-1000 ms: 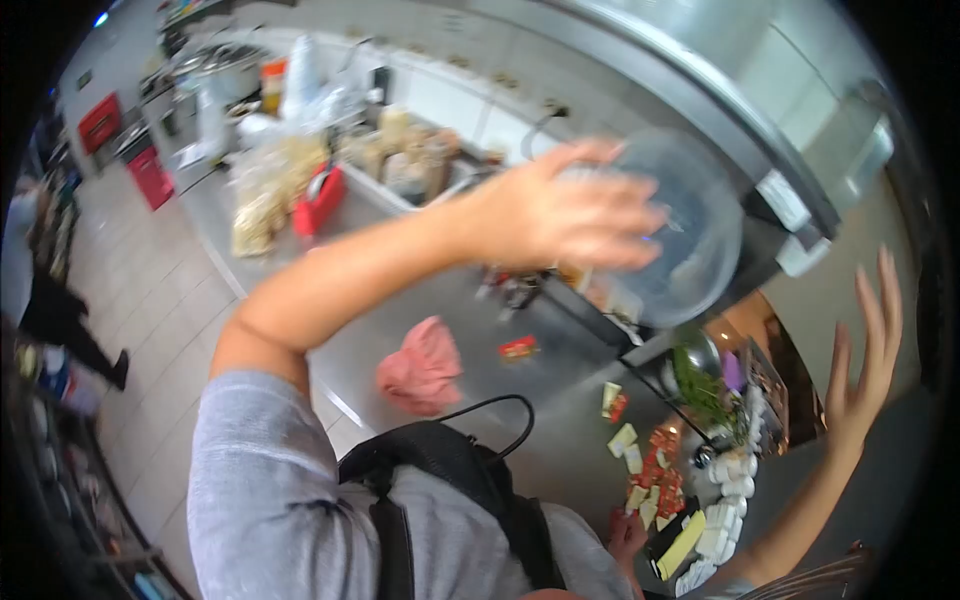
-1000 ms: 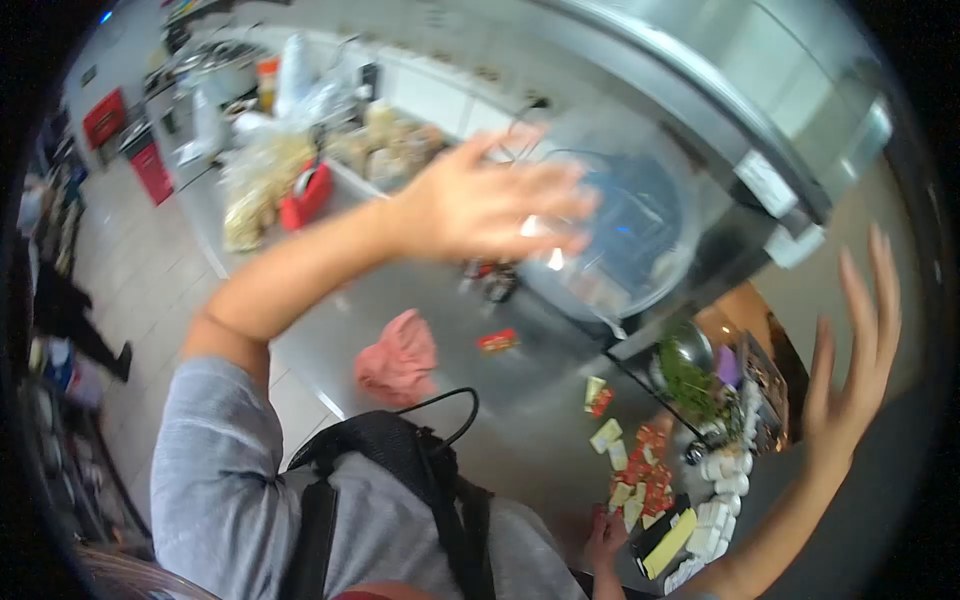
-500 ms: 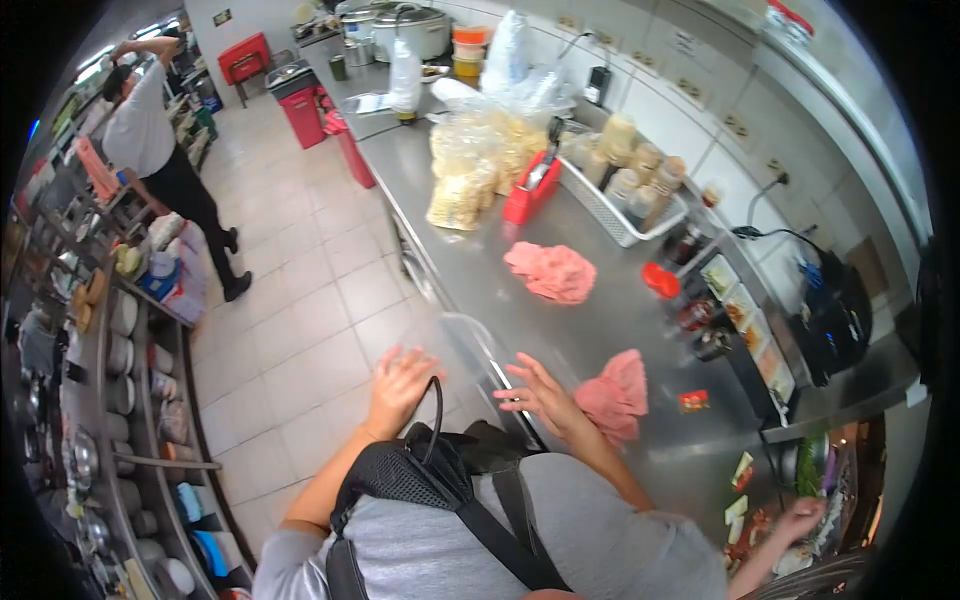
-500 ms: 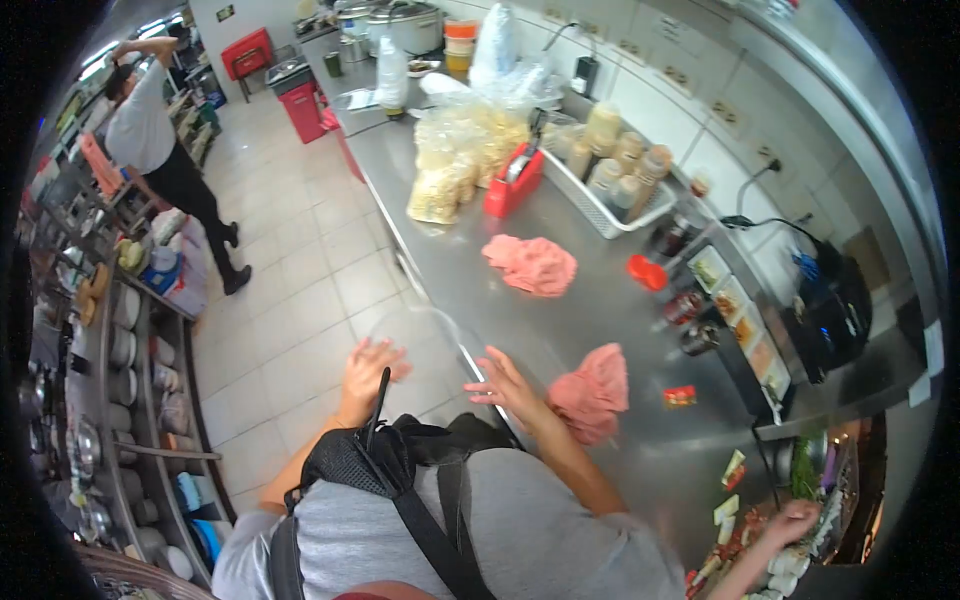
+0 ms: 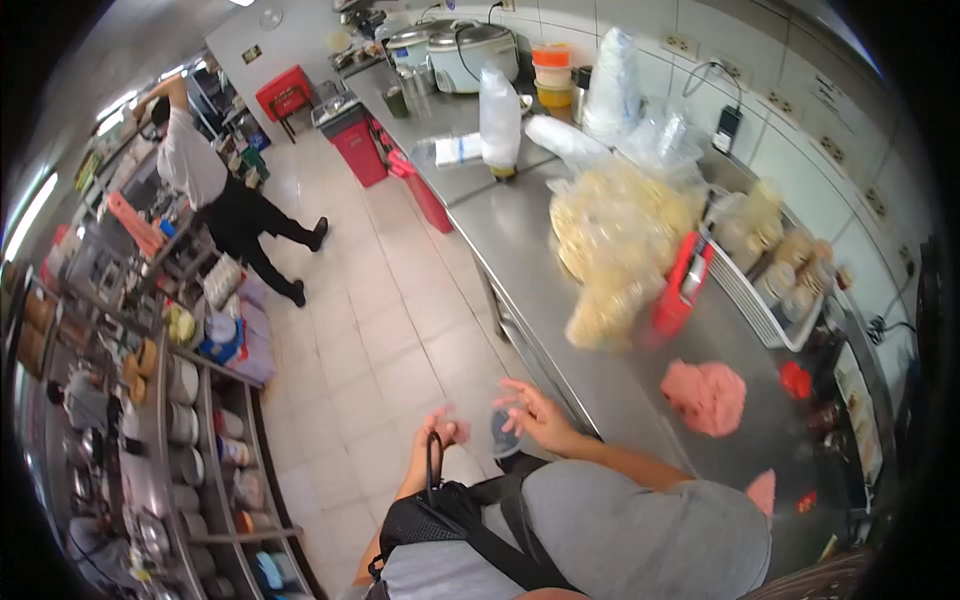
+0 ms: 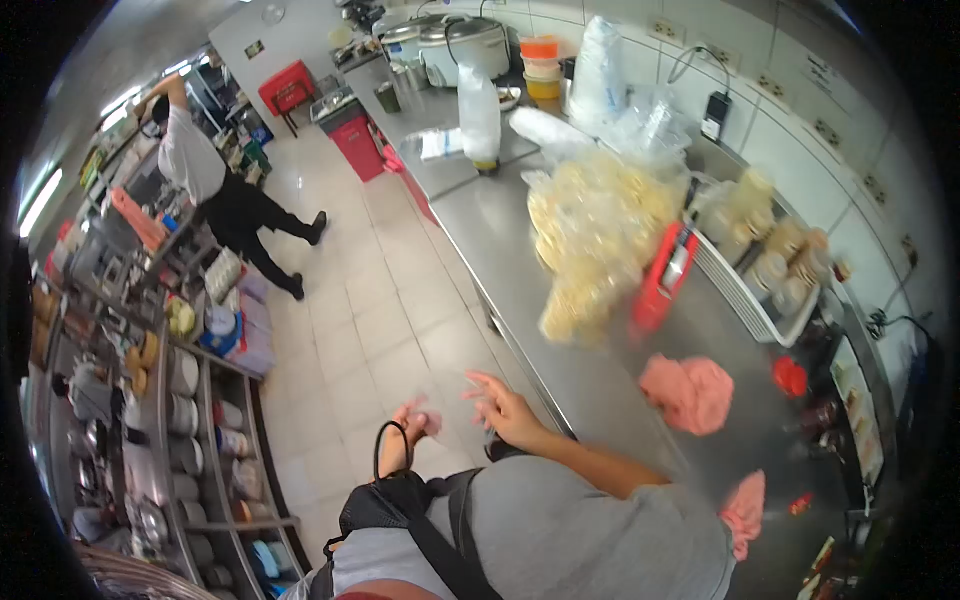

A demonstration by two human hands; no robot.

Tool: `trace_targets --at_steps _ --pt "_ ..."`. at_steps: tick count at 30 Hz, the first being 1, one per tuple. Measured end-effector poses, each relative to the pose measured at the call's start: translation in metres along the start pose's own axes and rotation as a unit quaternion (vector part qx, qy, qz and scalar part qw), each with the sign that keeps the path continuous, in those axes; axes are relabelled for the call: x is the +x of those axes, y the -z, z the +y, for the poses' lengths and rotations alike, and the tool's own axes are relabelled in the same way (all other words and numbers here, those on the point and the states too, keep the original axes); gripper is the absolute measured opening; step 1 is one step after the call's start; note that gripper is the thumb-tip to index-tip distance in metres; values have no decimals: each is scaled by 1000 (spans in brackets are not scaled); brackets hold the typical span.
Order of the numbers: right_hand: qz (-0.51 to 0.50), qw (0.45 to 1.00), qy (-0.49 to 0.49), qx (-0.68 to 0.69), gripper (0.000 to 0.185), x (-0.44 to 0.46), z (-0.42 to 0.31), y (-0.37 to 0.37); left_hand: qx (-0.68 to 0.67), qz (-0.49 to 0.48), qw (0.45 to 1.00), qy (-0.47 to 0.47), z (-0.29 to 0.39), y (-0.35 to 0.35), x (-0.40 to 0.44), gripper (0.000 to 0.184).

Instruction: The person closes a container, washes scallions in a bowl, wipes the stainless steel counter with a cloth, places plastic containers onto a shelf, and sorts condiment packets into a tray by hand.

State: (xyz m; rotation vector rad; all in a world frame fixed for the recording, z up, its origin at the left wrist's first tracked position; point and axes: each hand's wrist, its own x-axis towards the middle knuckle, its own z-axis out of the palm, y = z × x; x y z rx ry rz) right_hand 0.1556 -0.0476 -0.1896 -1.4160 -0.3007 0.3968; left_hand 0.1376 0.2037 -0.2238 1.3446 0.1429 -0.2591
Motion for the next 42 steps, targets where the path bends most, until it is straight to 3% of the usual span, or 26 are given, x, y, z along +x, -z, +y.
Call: trace_targets --at_steps 2,3,4,6,8,12,15,20,23,26,29,30,32,34,37,38,41,42 --pt "24 999 0 40 62 59 9 1 -41 -37 998 34 -15 65 82 33" --pt "47 999 17 12 63 79 -1 -1 -87 -58 993 56 14 68 110 31" --pt "71 997 26 -17 64 101 -9 1 -10 13 999 38 39 78 120 23" --pt "111 988 73 -83 61 142 -17 17 154 60 986 -7 63 140 183 21" --pt "128 979 110 -113 55 184 -22 46 72 118 990 -38 140 135 218 33" --pt "165 975 91 -122 44 228 -62 94 -35 187 978 -90 190 177 297 42" --pt "247 952 112 -139 44 257 -79 120 -86 70 990 -92 227 187 378 42" --pt "373 907 118 -155 64 324 -62 153 -13 -5 992 -127 331 111 584 37" --pt "449 875 104 -150 85 380 -52 168 28 -97 979 -178 381 24 719 31" --pt "538 831 100 -103 109 447 -42 183 18 -173 973 -153 415 -84 825 30" --pt "602 754 125 -232 116 506 -36 202 -44 -230 966 -107 436 -186 918 27" --pt "653 733 53 -184 108 519 -19 203 -55 -242 963 -109 442 -219 941 26" --pt "624 757 -48 -189 95 528 -14 212 -48 -252 958 -125 448 -278 989 28" --pt "636 743 -109 -179 82 540 -17 211 -7 -250 955 -157 434 -333 1041 31" --pt "695 685 -132 -176 67 548 -27 200 175 -111 919 -336 399 -400 1105 42" --pt "698 678 -136 -186 66 545 -16 196 242 -126 913 -304 401 -407 1106 49" --pt "701 677 -163 -155 66 547 -21 194 374 -106 840 -379 400 -438 1124 46" --pt "702 678 -174 -134 67 547 -19 192 383 -116 845 -353 408 -437 1108 44"
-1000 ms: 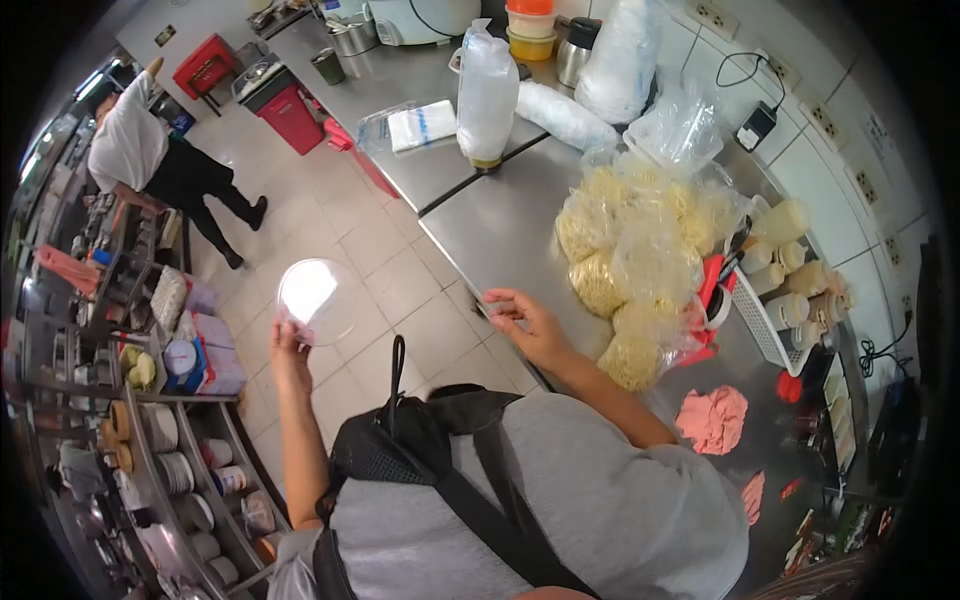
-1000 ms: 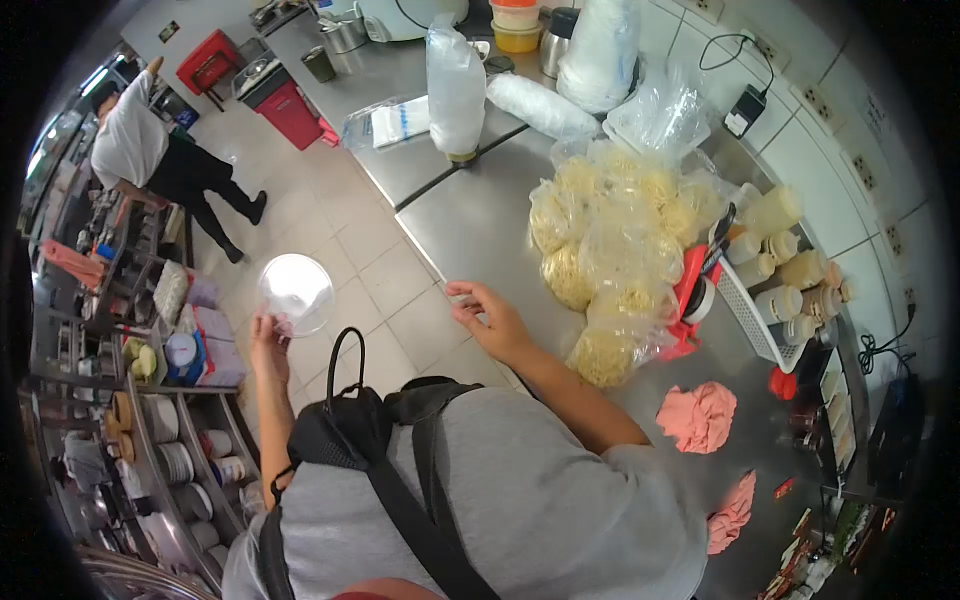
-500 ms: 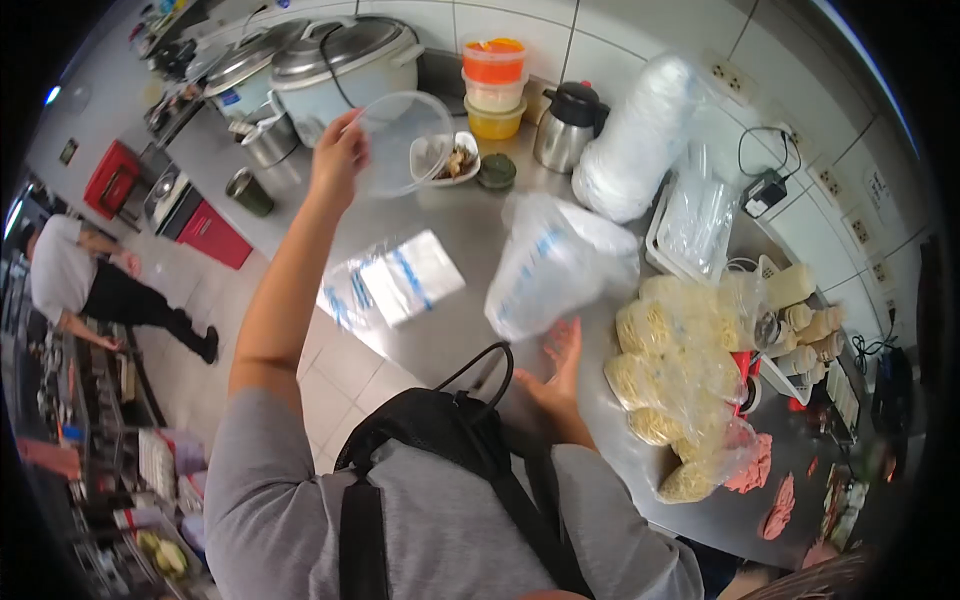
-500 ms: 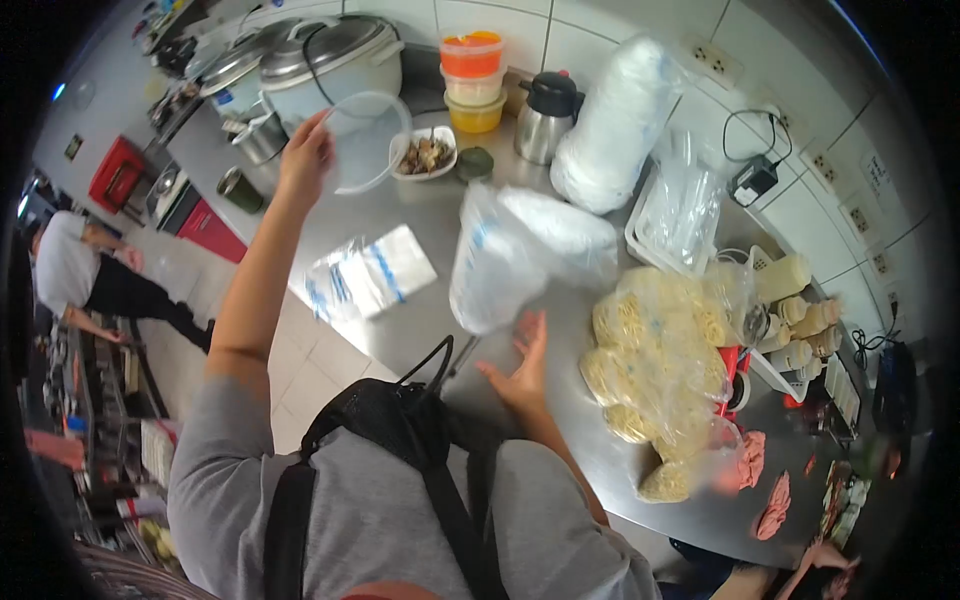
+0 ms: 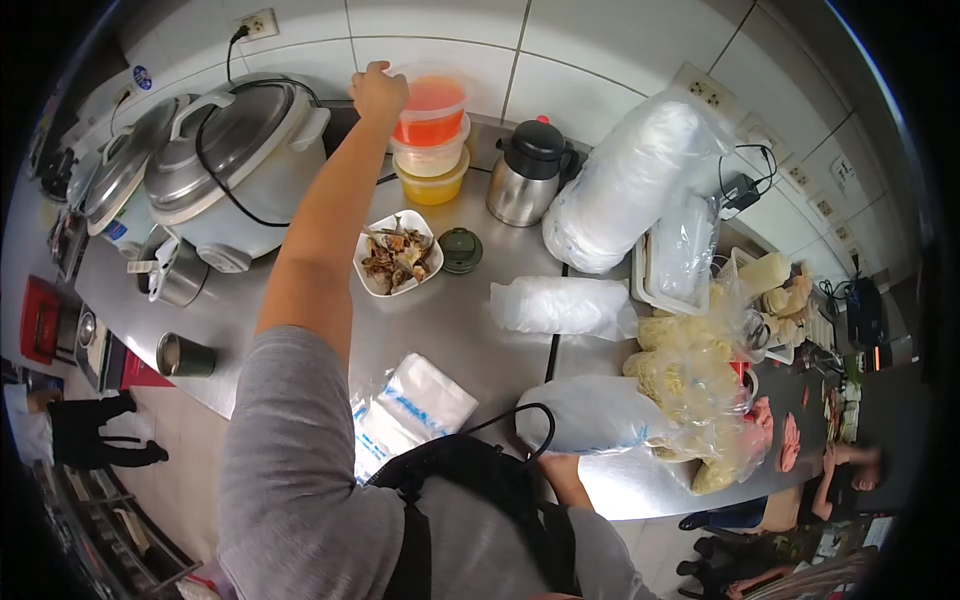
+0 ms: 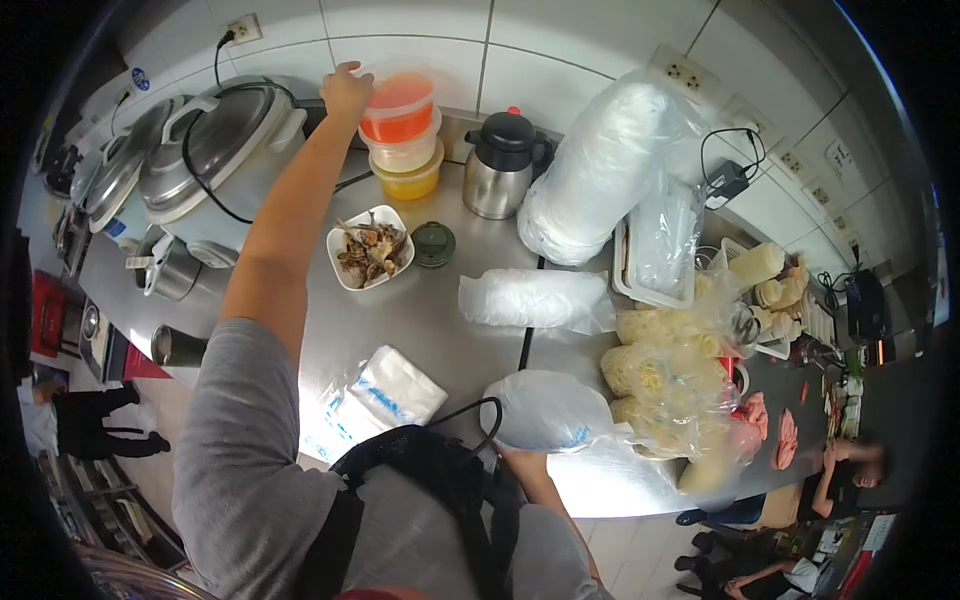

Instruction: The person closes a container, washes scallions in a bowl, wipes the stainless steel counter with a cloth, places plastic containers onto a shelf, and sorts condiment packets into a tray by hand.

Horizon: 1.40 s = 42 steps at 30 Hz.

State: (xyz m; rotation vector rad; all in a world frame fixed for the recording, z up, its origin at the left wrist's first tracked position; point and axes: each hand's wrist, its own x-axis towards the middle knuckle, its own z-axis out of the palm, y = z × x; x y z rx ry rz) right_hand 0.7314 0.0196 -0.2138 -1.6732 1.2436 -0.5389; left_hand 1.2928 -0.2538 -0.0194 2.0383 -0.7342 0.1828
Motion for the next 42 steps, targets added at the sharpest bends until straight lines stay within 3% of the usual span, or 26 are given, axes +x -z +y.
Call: trace_targets --at_steps 3,6,9,12,15,19,21,25,29,31,33,35,36,37,39,41,42 --pt "3 998 -54 15 66 1 -8 -1 49 -52 997 -12 -1 -8 12 41" --pt "-7 998 -54 -26 65 2 6 -2 173 -73 973 -134 0 -4 21 48" --pt "-29 998 -38 -32 63 10 10 0 226 -120 912 -320 10 -6 14 58" --pt "-19 1000 -4 9 60 18 3 1 293 -274 874 -275 35 6 -12 73" --pt "-10 1000 10 -6 60 22 12 -4 306 -311 865 -248 43 8 -17 87" --pt "-12 1000 -6 20 66 28 2 -3 309 -298 868 -249 47 5 -18 88" --pt "0 995 -21 96 66 35 -4 -4 316 -298 867 -244 51 5 -19 88" --pt "36 992 106 67 57 55 -17 -7 318 -287 870 -245 49 1 -19 85" --pt "18 976 152 154 63 70 -19 -12 325 -309 857 -253 41 -6 -2 82" --pt "6 980 164 115 66 76 -6 -11 348 -311 822 -325 35 -14 14 79" --pt "-9 973 183 139 76 82 -11 -11 336 -159 863 -341 22 -21 10 72" --pt "4 972 201 124 86 90 -2 -16 178 -84 896 -398 17 -17 17 68" --pt "10 972 207 115 90 92 -3 -14 91 -45 889 -446 23 -4 6 61" --pt "11 972 211 104 93 87 -27 3 50 -70 880 -467 43 22 -14 48" --pt "18 970 215 108 96 73 -29 16 -39 -107 874 -473 87 87 -89 40" --pt "32 967 214 137 97 56 -7 20 -12 -78 874 -480 106 133 -149 37" --pt "58 960 253 105 84 40 -10 34 -22 -61 872 -485 107 151 -176 37"
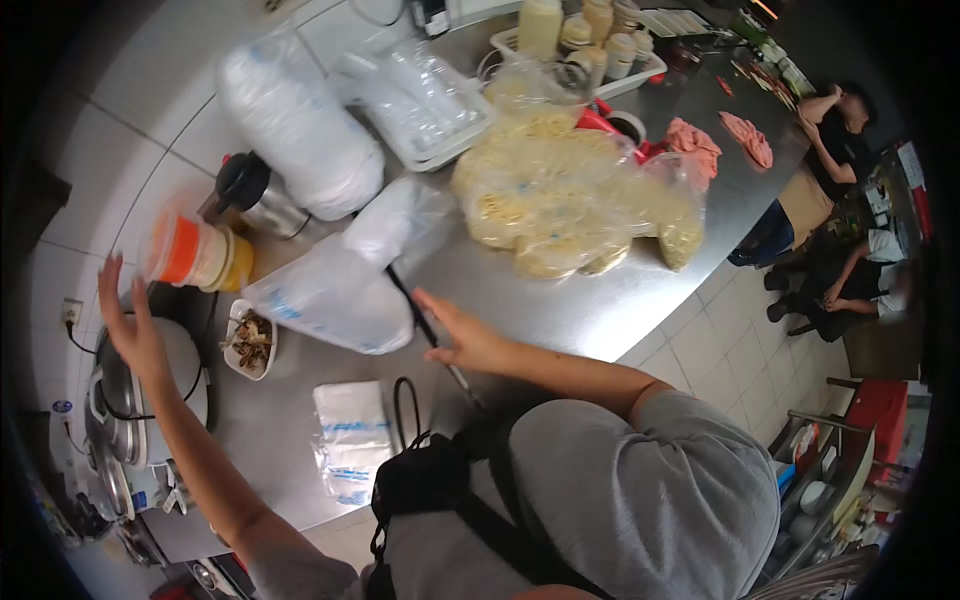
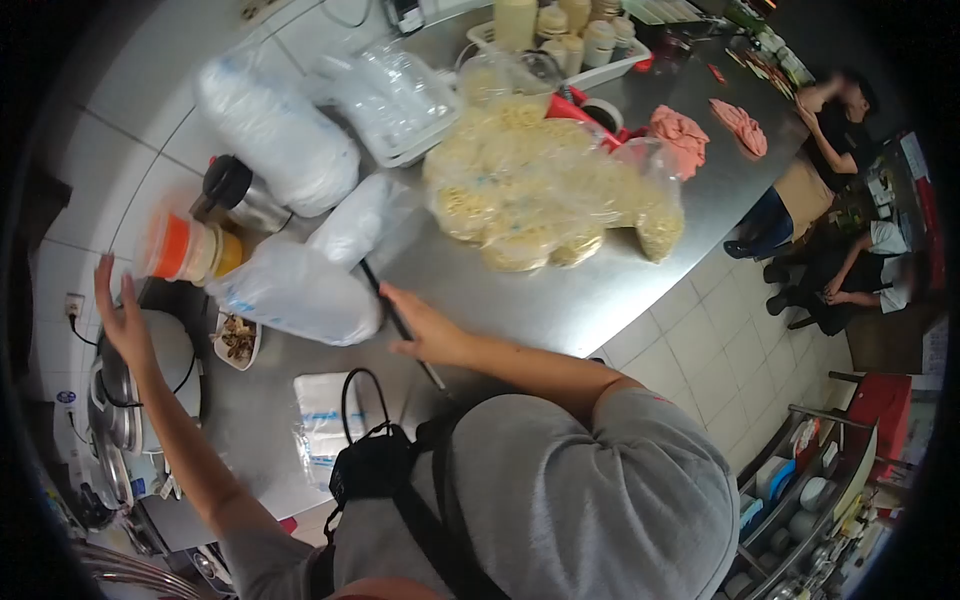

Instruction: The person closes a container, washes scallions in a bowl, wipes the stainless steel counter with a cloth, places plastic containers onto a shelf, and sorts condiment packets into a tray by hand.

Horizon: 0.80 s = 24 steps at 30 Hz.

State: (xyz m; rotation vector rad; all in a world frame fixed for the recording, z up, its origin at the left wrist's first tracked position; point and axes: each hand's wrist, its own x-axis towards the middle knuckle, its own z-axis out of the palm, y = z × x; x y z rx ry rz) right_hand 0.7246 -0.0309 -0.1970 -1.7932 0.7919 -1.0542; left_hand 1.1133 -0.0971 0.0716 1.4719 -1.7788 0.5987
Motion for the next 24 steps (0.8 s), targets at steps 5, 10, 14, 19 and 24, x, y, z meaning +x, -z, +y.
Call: trace_targets --at_steps 5,10,14,19,24 --pt "-75 992 -66 79 25 -78 -27 100 67 90 994 7 133 35 -90 30" --pt "-108 990 -42 81 22 -161 -14 245 76 22 996 38 311 10 -169 22" --pt "-36 996 -47 -71 19 -213 9 363 -29 -49 990 130 415 -35 -232 20" --pt "172 975 -56 -129 17 -243 20 496 -119 -128 971 164 512 -99 -222 19" --pt "331 893 -66 -298 47 -254 136 622 -93 -41 992 68 527 -151 -105 20"
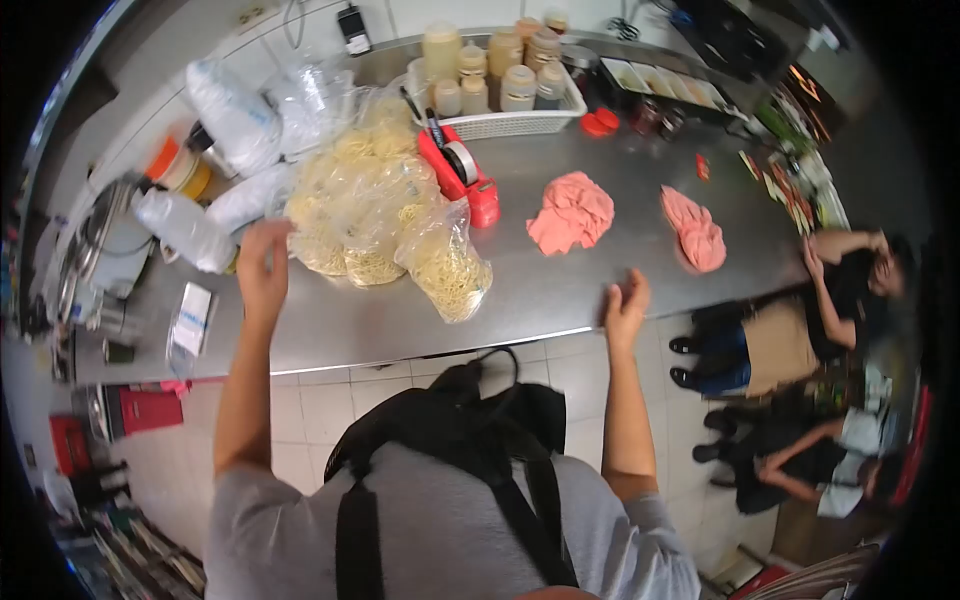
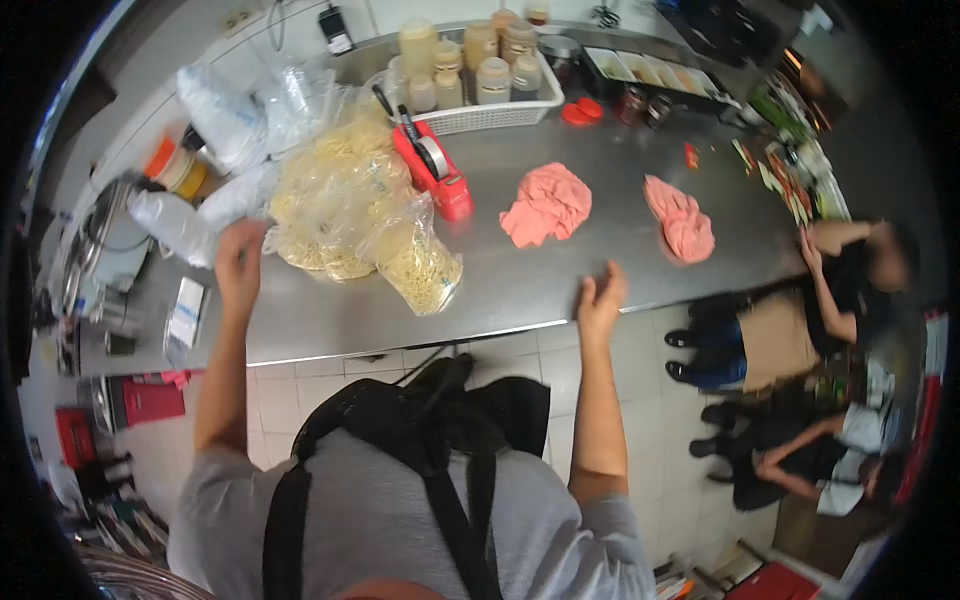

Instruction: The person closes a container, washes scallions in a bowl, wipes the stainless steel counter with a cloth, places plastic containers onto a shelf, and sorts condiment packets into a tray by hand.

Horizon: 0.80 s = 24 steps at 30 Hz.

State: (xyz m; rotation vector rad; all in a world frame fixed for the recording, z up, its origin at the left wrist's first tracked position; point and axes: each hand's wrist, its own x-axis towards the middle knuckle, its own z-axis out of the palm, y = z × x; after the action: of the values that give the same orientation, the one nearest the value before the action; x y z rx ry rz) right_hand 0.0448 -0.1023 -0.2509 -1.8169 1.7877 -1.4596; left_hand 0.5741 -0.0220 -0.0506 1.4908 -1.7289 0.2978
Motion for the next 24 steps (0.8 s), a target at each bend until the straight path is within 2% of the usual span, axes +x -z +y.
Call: trace_targets --at_steps 3,5,6,7,8,10,13,15,16,19,22,23,24 --pt "43 997 -23 -65 45 37 58 14 4 65 998 -6 -2 -28 76 20" --pt "59 992 -33 -105 44 55 74 27 9 112 993 34 -27 -48 118 21" --pt "56 990 -54 -115 43 65 77 35 -38 132 985 102 -43 -58 134 23" --pt "61 988 -22 -141 42 73 90 39 -86 157 970 165 -62 -70 152 25" --pt "35 986 -40 -157 42 83 82 49 -96 178 961 188 -87 -83 165 26" --pt "73 974 -11 -213 32 94 93 53 -115 212 942 234 -149 -111 173 27" --pt "56 970 -40 -231 25 103 97 60 -104 200 892 392 -239 -157 167 30" --pt "74 972 -16 -222 24 103 99 62 -69 215 814 535 -291 -187 156 33" --pt "49 968 -36 -242 25 103 97 62 -52 221 768 599 -306 -195 156 36" --pt "35 970 -15 -239 20 107 88 62 -7 179 743 645 -317 -202 150 38" --pt "18 969 -17 -246 17 109 88 63 187 174 652 714 -333 -204 149 33" --pt "16 969 -17 -247 16 109 90 64 92 170 661 725 -335 -205 144 28" --pt "8 970 -9 -245 15 111 87 65 -4 167 665 728 -300 -197 150 22"
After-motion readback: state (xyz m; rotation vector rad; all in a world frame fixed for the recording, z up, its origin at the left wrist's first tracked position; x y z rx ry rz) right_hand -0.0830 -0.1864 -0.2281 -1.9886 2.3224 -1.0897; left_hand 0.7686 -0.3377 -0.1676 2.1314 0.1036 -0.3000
